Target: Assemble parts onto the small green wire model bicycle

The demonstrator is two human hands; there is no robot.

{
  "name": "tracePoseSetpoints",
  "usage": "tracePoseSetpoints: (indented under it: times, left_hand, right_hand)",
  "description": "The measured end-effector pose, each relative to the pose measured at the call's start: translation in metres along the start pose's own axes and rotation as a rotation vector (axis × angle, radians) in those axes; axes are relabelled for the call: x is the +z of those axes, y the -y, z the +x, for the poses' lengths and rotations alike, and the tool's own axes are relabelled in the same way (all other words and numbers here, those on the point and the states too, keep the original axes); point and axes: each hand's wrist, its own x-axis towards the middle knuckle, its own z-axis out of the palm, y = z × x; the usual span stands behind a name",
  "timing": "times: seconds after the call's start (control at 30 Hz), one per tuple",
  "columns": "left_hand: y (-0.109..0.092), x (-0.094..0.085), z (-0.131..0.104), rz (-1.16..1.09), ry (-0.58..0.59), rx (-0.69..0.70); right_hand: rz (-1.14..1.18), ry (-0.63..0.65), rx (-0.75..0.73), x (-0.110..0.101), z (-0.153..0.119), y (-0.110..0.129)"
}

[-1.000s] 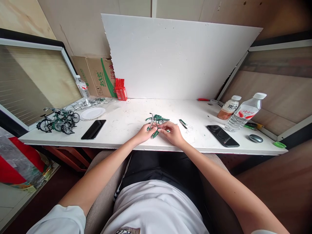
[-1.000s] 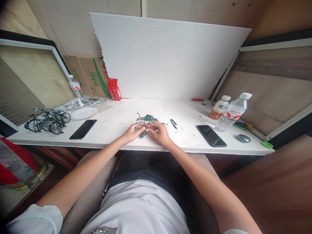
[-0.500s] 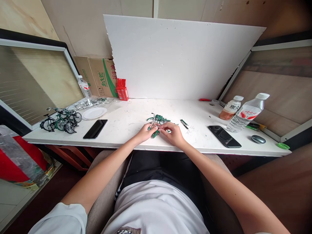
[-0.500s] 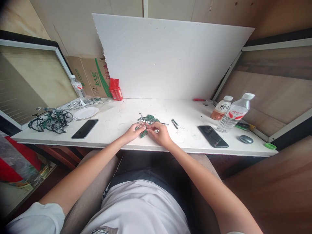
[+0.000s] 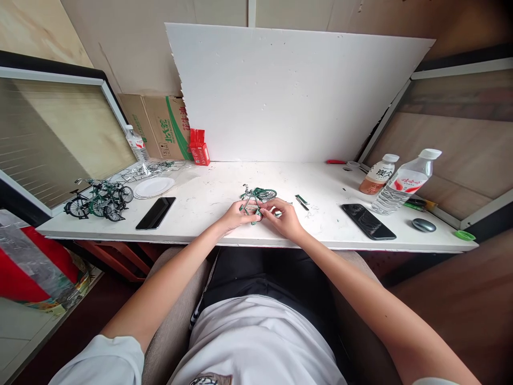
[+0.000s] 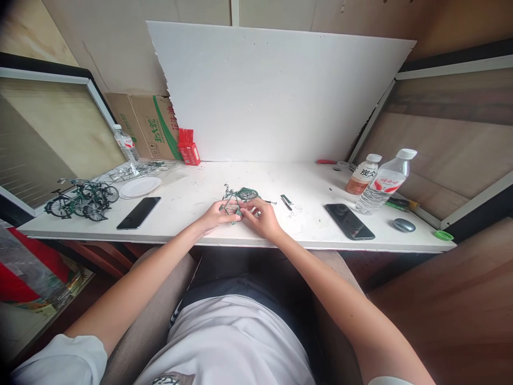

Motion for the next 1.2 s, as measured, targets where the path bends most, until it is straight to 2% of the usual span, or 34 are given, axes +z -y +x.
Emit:
tracePoseSetpoints:
  times: [0.33, 0.53, 0.6, 0.7, 0.8, 1.03, 1.2]
  left_hand:
    - [-0.004, 0.002, 0.000, -0.030, -0.036, -0.049]
    - [0.000, 0.001, 0.005, -0.181, -0.083, 0.013]
    - [0.001, 0.001, 0.006, -0.223, -0.146, 0.030]
    - [0.000, 0.000, 0.008, -0.251, -0.325, 0.051]
    - [-0.006, -0.005, 0.010, -0.295, -0.422, 0.075]
    - [-0.013, -0.023, 0.011, -0.319, -0.461, 0.139]
    - [-0.006, -0.024, 0.011, -0.312, -0.473, 0.100]
  right_hand:
    - [-0.010, -0.005, 0.037, 0.000, 0.001, 0.004]
    - [-0.025, -0.145, 0.159, -0.001, 0.002, -0.003]
    - [-0.049, -0.153, 0.169, -0.001, 0.002, -0.007]
    - [-0.106, -0.139, 0.158, -0.001, 0.002, -0.010]
    - [-0.211, -0.073, 0.120, -0.001, 0.001, -0.011]
    - [-0.519, 0.235, -0.152, 0.003, -0.006, 0.000]
    - [-0.544, 0.400, -0.138, 0.005, -0.008, 0.002]
